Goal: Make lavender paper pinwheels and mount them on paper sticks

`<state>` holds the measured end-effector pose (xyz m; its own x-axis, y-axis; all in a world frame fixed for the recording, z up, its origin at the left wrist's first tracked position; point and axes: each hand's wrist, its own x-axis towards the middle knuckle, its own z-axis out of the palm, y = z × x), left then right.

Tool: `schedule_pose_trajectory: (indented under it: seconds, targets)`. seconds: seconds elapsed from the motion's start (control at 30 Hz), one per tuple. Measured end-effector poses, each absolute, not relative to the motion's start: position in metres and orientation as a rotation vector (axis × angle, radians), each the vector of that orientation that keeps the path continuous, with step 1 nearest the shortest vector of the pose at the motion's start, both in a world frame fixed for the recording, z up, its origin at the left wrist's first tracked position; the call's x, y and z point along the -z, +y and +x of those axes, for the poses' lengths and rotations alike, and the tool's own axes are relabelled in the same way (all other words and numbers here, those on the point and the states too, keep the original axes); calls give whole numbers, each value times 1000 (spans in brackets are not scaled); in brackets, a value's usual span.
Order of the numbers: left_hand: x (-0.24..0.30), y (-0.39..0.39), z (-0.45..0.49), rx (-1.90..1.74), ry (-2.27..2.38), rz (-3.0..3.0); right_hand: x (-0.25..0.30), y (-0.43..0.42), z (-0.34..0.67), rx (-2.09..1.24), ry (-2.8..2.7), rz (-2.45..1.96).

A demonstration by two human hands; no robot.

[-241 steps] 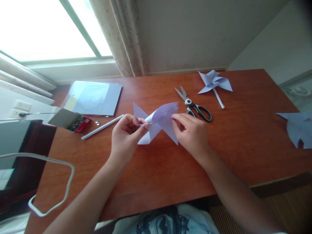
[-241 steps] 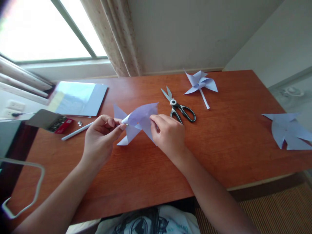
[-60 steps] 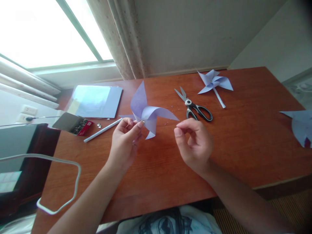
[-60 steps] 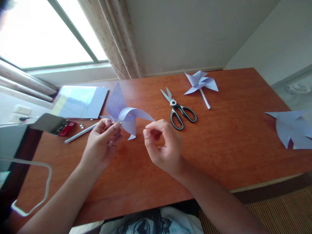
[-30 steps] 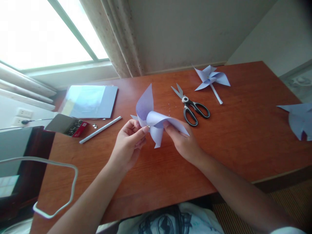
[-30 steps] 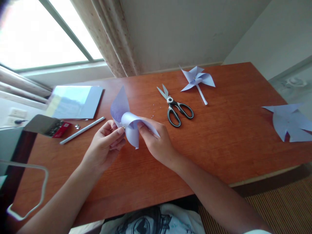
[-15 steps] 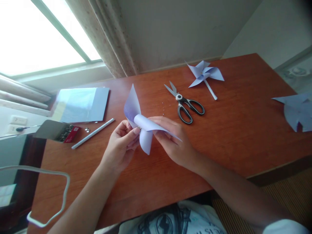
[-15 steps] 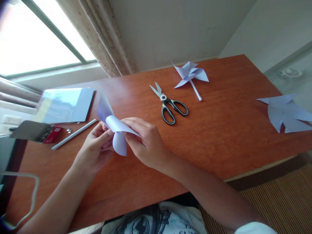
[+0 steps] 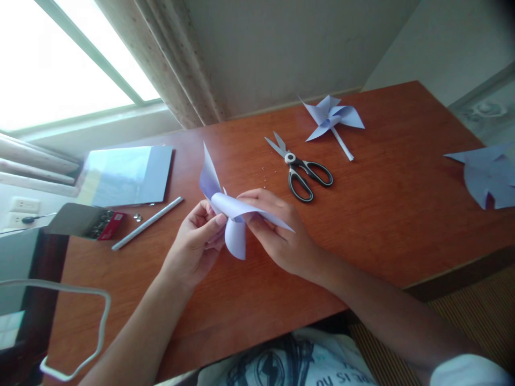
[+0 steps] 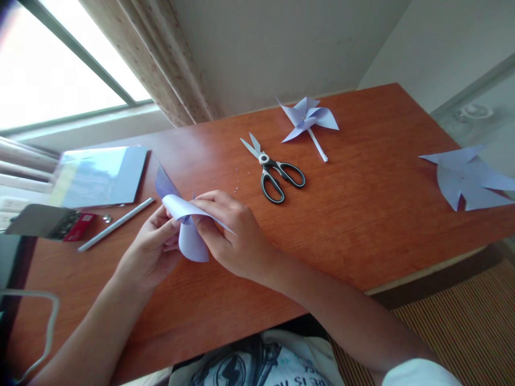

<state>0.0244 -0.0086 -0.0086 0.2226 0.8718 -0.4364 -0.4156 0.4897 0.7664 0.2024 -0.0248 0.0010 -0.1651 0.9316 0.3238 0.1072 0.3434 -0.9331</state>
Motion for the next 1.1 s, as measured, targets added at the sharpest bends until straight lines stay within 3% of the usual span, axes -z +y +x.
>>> schedule_pose_trajectory:
  seconds: [1.1]
  targets:
    - [12, -7, 25, -942, 1020, 640, -6, -28, 205, -1016, -1670, -866]
